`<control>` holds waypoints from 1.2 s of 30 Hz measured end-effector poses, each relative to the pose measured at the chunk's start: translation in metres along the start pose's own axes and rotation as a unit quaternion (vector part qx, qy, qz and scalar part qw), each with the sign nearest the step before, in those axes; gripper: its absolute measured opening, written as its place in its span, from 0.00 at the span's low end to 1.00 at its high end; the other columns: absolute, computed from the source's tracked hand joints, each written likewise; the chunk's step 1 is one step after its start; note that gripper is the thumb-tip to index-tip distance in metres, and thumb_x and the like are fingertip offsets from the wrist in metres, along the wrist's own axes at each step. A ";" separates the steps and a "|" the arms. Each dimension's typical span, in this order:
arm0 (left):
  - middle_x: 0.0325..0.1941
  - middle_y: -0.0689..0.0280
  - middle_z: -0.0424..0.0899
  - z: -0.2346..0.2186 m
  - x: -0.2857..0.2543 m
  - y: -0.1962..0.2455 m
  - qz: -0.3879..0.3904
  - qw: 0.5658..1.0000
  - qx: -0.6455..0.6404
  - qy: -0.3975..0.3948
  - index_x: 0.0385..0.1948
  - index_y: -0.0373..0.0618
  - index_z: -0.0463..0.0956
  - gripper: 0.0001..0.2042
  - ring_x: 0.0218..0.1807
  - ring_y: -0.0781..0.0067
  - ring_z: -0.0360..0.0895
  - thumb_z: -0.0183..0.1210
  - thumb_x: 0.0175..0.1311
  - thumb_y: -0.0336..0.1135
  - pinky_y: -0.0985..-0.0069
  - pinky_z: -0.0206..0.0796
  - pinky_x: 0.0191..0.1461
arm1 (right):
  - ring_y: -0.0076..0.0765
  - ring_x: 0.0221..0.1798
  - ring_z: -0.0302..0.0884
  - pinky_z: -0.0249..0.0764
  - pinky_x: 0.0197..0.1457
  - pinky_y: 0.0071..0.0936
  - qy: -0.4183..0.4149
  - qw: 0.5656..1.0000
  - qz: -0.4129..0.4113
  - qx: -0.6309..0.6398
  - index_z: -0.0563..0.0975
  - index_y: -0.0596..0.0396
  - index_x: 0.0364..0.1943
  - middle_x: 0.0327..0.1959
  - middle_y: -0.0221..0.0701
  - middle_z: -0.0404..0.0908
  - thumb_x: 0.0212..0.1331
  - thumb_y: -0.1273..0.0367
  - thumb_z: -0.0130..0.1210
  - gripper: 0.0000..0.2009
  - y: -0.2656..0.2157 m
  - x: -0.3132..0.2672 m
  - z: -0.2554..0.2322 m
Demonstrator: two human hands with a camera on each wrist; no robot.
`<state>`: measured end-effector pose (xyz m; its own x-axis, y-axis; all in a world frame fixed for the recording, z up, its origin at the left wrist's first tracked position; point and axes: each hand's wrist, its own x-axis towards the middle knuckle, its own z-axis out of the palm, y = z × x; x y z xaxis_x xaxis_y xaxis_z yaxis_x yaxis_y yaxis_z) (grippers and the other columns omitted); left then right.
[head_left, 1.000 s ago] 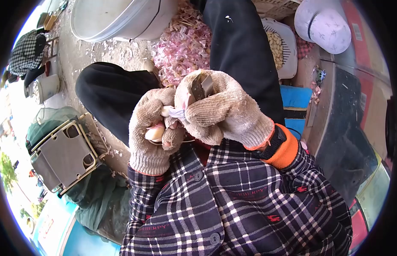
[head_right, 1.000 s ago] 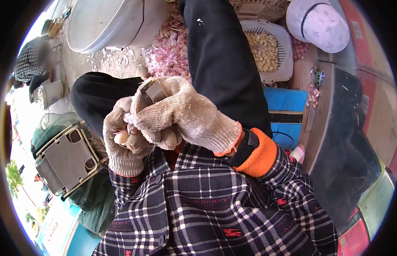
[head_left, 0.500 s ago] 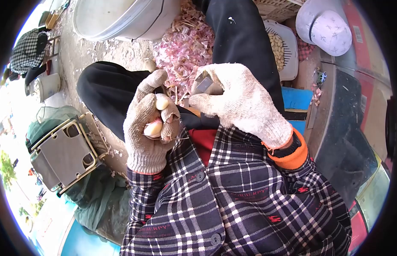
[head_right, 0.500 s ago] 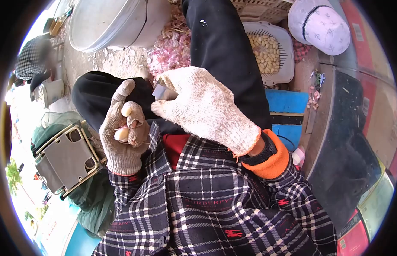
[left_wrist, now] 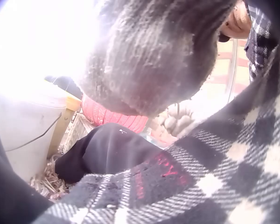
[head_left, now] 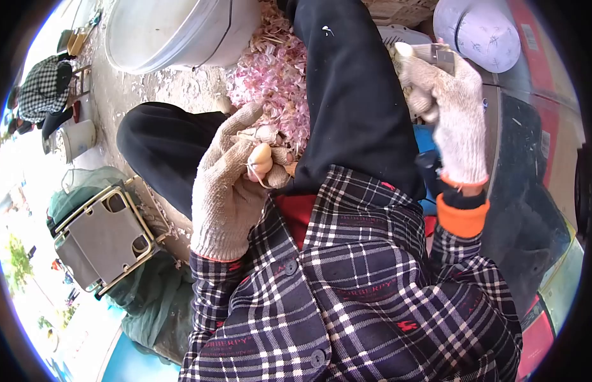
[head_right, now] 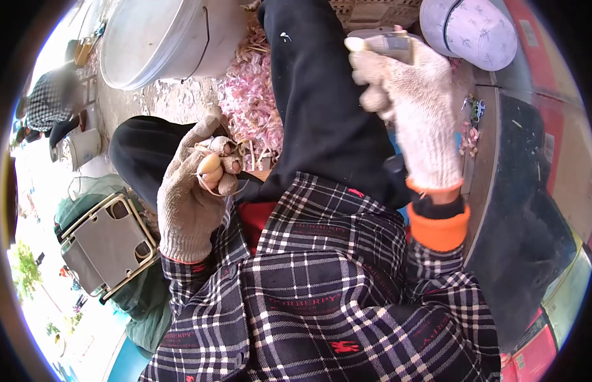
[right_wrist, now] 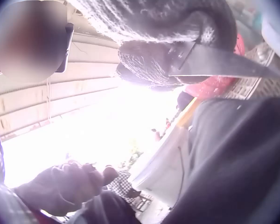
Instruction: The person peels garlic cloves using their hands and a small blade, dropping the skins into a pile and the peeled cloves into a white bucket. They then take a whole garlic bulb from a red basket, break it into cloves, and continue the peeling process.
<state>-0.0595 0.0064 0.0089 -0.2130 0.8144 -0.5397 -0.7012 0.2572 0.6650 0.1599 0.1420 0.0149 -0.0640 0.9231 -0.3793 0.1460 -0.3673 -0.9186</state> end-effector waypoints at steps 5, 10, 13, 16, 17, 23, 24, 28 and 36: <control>0.46 0.49 0.79 0.005 -0.002 -0.002 0.026 0.996 0.086 -0.013 0.61 0.27 0.62 0.25 0.44 0.61 0.83 0.55 0.66 0.34 0.76 0.77 0.42 | 0.14 0.18 0.69 0.64 0.22 0.15 0.083 0.955 -0.024 -0.283 0.79 0.61 0.45 0.23 0.24 0.77 0.58 0.62 0.63 0.17 0.015 0.020 -0.042; 0.46 0.52 0.79 0.012 -0.003 -0.005 0.089 0.979 0.179 0.042 0.61 0.30 0.63 0.21 0.42 0.69 0.80 0.52 0.69 0.31 0.77 0.74 0.48 | 0.13 0.19 0.70 0.63 0.19 0.13 -0.188 0.970 -0.014 -0.153 0.80 0.57 0.38 0.25 0.25 0.80 0.57 0.62 0.66 0.14 -0.010 -0.030 0.039; 0.49 0.57 0.79 0.011 -0.005 -0.002 0.106 0.958 0.260 0.063 0.62 0.32 0.65 0.21 0.39 0.80 0.75 0.53 0.70 0.30 0.84 0.69 0.46 | 0.18 0.30 0.79 0.75 0.32 0.19 -0.297 0.945 -0.088 -0.105 0.79 0.60 0.48 0.30 0.30 0.84 0.56 0.67 0.67 0.18 0.016 -0.042 0.078; 0.44 0.61 0.80 0.012 -0.006 -0.004 0.105 0.967 0.218 0.083 0.61 0.36 0.66 0.18 0.40 0.83 0.75 0.51 0.71 0.24 0.84 0.69 0.43 | 0.21 0.32 0.81 0.77 0.37 0.23 -0.307 0.926 -0.132 -0.176 0.79 0.59 0.48 0.32 0.33 0.85 0.54 0.67 0.68 0.18 0.014 -0.044 0.084; 0.44 0.61 0.80 0.013 -0.004 -0.005 0.106 0.968 0.214 0.082 0.61 0.36 0.66 0.18 0.40 0.83 0.75 0.51 0.71 0.24 0.84 0.69 0.43 | 0.21 0.32 0.82 0.77 0.36 0.23 -0.291 0.929 -0.136 -0.184 0.79 0.58 0.47 0.32 0.34 0.84 0.54 0.67 0.68 0.17 0.013 -0.044 0.083; 0.30 0.70 0.80 0.010 -0.009 -0.002 0.107 0.921 0.367 0.075 0.49 0.36 0.74 0.09 0.29 0.90 0.72 0.52 0.72 0.29 0.90 0.64 0.31 | 0.21 0.30 0.82 0.77 0.35 0.23 -0.248 0.919 -0.243 -0.187 0.80 0.61 0.42 0.29 0.35 0.85 0.55 0.70 0.65 0.13 0.016 -0.049 0.085; 0.29 0.70 0.80 0.013 -0.011 -0.001 0.081 0.954 0.282 0.069 0.46 0.35 0.75 0.08 0.26 0.92 0.69 0.52 0.72 0.29 0.91 0.62 0.29 | 0.21 0.28 0.82 0.76 0.33 0.22 -0.289 0.934 -0.165 -0.128 0.79 0.61 0.42 0.28 0.35 0.85 0.56 0.70 0.64 0.12 0.010 -0.048 0.084; 0.32 0.68 0.81 0.014 -0.017 0.003 0.084 0.969 0.229 0.049 0.46 0.33 0.75 0.08 0.26 0.91 0.68 0.51 0.71 0.26 0.90 0.62 0.30 | 0.23 0.20 0.81 0.75 0.25 0.21 -0.364 0.929 0.058 0.019 0.80 0.62 0.35 0.22 0.34 0.84 0.55 0.72 0.60 0.07 -0.002 -0.042 0.078; 0.32 0.60 0.80 -0.001 -0.012 -0.009 0.095 0.990 0.108 0.014 0.48 0.32 0.70 0.12 0.25 0.81 0.74 0.52 0.69 0.30 0.87 0.68 0.27 | 0.23 0.17 0.79 0.74 0.18 0.16 -0.363 0.915 0.083 0.155 0.80 0.62 0.36 0.20 0.34 0.82 0.58 0.72 0.60 0.06 0.024 -0.037 0.076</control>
<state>-0.0517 -0.0065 0.0090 -0.3470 0.8452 -0.4065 -0.4860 0.2086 0.8487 0.0907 0.0899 -0.0019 -0.7215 0.5736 -0.3877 -0.0663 -0.6147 -0.7860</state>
